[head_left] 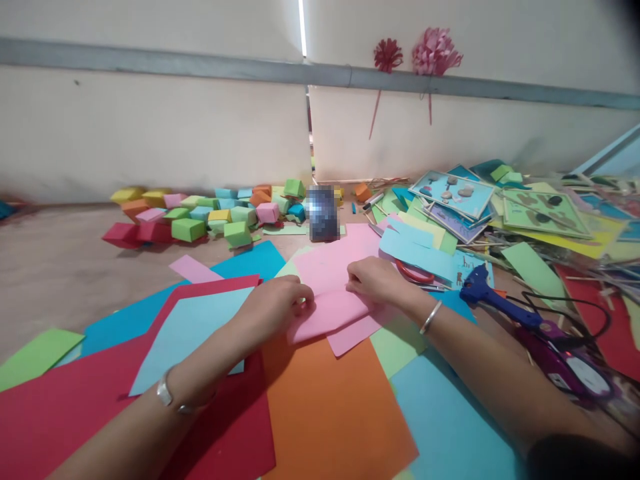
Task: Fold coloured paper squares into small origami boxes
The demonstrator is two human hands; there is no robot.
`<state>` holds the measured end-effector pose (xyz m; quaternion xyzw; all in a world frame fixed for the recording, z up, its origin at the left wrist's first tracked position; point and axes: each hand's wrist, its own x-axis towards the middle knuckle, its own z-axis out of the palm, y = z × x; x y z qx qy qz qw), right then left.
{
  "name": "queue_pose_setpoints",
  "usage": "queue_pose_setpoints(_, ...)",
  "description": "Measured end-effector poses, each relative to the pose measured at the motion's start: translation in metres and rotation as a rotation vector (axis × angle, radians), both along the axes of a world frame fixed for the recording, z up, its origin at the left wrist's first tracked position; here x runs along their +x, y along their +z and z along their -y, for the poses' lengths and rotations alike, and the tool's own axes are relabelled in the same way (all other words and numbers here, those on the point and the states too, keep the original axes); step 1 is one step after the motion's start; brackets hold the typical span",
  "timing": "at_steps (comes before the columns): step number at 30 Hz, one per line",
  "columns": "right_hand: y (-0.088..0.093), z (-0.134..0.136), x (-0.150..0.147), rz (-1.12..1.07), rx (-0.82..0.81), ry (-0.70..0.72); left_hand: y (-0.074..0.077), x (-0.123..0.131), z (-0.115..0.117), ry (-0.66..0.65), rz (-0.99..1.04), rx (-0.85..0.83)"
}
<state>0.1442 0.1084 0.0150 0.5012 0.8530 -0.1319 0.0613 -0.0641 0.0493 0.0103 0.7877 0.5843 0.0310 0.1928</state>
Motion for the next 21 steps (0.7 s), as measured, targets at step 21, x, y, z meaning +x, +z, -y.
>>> queue_pose_setpoints(21,-0.013,-0.006,0.005,-0.041,0.02,0.039,-0.007,0.046,0.006,0.113,-0.261,0.01)
